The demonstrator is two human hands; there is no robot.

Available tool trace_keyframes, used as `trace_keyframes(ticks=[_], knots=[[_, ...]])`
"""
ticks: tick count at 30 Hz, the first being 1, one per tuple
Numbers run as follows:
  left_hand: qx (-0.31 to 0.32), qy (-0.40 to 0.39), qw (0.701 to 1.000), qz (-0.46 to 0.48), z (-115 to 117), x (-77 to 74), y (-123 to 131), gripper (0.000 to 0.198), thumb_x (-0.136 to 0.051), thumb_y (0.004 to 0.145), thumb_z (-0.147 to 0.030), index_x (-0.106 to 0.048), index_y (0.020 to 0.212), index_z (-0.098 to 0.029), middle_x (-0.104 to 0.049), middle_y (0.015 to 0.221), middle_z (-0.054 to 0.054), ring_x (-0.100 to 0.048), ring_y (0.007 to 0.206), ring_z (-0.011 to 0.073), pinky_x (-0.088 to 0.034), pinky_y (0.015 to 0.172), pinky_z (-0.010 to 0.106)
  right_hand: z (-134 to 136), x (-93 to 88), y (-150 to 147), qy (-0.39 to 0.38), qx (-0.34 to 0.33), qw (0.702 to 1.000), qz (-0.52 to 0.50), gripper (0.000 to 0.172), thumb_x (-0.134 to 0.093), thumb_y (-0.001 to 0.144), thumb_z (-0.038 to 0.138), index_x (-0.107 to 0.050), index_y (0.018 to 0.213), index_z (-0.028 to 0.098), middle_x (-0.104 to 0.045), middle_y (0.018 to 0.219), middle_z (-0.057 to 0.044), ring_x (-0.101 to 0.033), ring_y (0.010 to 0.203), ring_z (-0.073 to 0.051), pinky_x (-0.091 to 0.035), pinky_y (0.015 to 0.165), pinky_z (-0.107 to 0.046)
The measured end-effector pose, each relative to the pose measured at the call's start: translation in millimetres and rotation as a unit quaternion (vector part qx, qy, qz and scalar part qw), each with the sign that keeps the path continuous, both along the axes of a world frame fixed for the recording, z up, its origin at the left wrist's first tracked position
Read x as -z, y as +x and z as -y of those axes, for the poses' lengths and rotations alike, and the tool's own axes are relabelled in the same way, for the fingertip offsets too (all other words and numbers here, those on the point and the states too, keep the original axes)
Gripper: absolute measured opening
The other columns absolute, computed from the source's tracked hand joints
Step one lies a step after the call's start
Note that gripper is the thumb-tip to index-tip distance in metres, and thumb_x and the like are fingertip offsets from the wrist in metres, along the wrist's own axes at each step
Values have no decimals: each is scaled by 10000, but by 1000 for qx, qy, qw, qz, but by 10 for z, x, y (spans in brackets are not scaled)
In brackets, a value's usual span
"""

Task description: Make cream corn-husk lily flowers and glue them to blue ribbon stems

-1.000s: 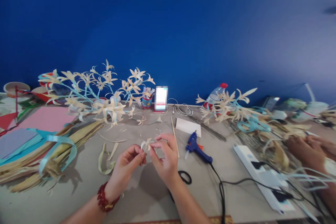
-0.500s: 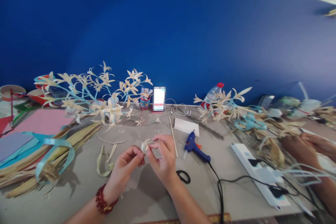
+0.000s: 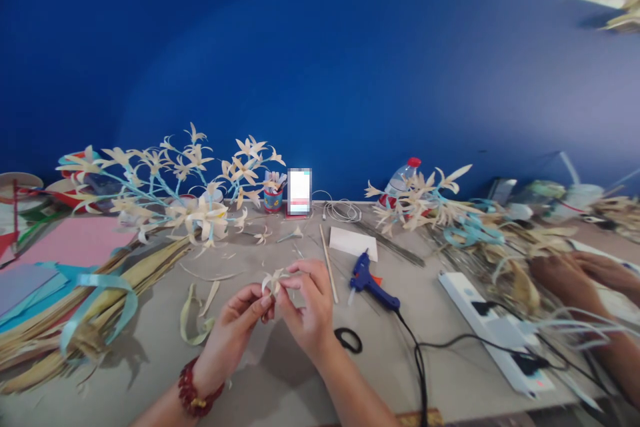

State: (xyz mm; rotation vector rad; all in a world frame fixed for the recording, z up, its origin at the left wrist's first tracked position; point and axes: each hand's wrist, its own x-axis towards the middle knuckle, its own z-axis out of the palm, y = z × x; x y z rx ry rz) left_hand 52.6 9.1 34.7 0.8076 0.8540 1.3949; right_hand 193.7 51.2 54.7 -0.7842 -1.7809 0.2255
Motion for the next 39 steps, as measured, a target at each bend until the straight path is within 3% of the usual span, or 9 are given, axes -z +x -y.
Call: trace_keyframes(ticks=[12, 19, 27, 32, 39], knots=[[23, -22, 999, 36, 13, -17, 2, 158, -725, 776, -295, -662, 740, -155, -612, 631, 4, -494, 619, 110, -385, 627, 232, 11, -55, 1, 4, -9, 1000, -15, 132, -631, 789, 119, -628, 858, 232, -607, 921, -56, -594, 869, -222, -494, 769, -406], [9, -6, 1000, 22, 14, 14, 3, 174, -729, 769, -318, -660, 734, -162, -609, 634, 7, -498, 619, 118, -397, 629, 241, 71, 21, 15, -16, -27, 997, -71, 182, -629, 766, 129, -594, 912, 233, -575, 956, -67, -585, 905, -239, -489, 808, -429], [-13, 29, 999, -40, 18, 13, -11, 187, -707, 785, -342, -691, 720, -167, -611, 675, 16, -526, 670, 140, -419, 669, 251, 45, 60, -44, -127, -153, 960, -196, 257, -645, 823, 289, -517, 1040, 240, -533, 993, -78, -563, 915, -225, -515, 768, -392], [-23, 76, 995, -67, 24, -63, -12, 214, -702, 787, -352, -688, 670, -172, -591, 672, 15, -520, 672, 144, -414, 665, 246, 50, 69, -11, -153, -169, 962, -148, 209, -662, 820, 325, -566, 975, 222, -560, 963, -83, -576, 934, -236, -504, 802, -397], [-7, 113, 990, -87, 33, -81, -8, 207, -676, 814, -317, -669, 659, -180, -571, 647, 7, -496, 652, 140, -393, 643, 240, 66, 79, 8, -158, -161, 961, -158, 157, -673, 803, 318, -557, 838, 219, -555, 891, -59, -581, 850, -217, -504, 740, -361]])
